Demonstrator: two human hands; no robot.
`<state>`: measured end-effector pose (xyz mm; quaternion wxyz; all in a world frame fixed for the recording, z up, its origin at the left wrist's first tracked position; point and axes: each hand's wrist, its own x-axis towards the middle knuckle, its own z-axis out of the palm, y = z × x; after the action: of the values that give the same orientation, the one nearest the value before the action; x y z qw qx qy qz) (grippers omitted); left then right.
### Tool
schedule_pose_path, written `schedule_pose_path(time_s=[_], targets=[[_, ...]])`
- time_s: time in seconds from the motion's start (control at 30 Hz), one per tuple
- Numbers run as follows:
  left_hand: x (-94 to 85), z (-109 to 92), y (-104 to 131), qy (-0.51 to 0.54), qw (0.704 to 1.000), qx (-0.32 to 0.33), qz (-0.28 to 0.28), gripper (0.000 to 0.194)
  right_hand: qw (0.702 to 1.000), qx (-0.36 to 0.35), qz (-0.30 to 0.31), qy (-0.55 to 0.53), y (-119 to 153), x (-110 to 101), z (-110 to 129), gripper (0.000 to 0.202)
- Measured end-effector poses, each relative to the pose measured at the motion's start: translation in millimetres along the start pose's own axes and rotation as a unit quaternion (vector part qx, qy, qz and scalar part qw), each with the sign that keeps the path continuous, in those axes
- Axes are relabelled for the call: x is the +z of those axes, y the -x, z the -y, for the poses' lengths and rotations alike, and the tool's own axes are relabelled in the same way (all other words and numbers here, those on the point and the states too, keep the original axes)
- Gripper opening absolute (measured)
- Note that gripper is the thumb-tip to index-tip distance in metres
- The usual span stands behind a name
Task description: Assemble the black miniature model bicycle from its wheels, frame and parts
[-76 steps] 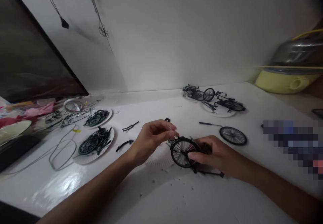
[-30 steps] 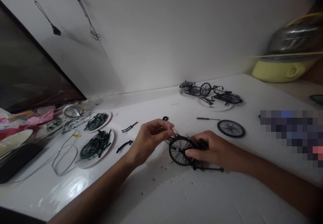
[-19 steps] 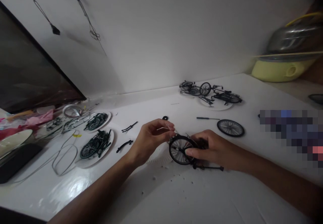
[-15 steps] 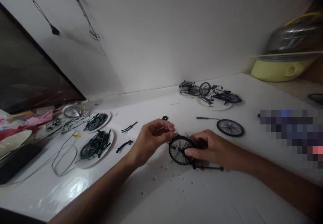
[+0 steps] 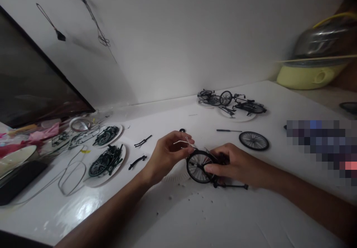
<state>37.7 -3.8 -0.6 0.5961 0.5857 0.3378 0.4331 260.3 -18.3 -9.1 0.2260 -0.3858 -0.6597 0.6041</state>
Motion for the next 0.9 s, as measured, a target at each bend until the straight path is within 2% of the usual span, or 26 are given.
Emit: schedule_pose_path(time_s=[0.13,0.23,0.4,0.53,0.77,0.9], targets=[[0.6,1,1,-0.046,0.999,0.022,0.005,0.014,1.000,0.004,-0.001,-0.008,0,0,-1,0.025],[2.9,-1,5,-0.134,0.989,0.058,0.012,0.012,1.000,0.008,-0.002,-0.018,-1,0,0,0.025],[5.0,-5,10,-0.305,0.936,0.172,0.032,0.015,1.000,0.015,0.000,-0.023,0,0,3,0.024],[2.6,-6,11,-0.382,0.888,0.246,0.074,0.014,0.999,0.035,0.014,-0.014,2,-2,8,0.024],[-1.7,-13,15,-0.476,0.826,0.248,0.173,0.020,0.994,0.109,0.013,0.009,5,-7,13,0.030],[-2.1,-16,16,-0.488,0.814,0.244,0.199,0.022,0.991,0.126,0.043,0.015,7,-10,15,0.036]])
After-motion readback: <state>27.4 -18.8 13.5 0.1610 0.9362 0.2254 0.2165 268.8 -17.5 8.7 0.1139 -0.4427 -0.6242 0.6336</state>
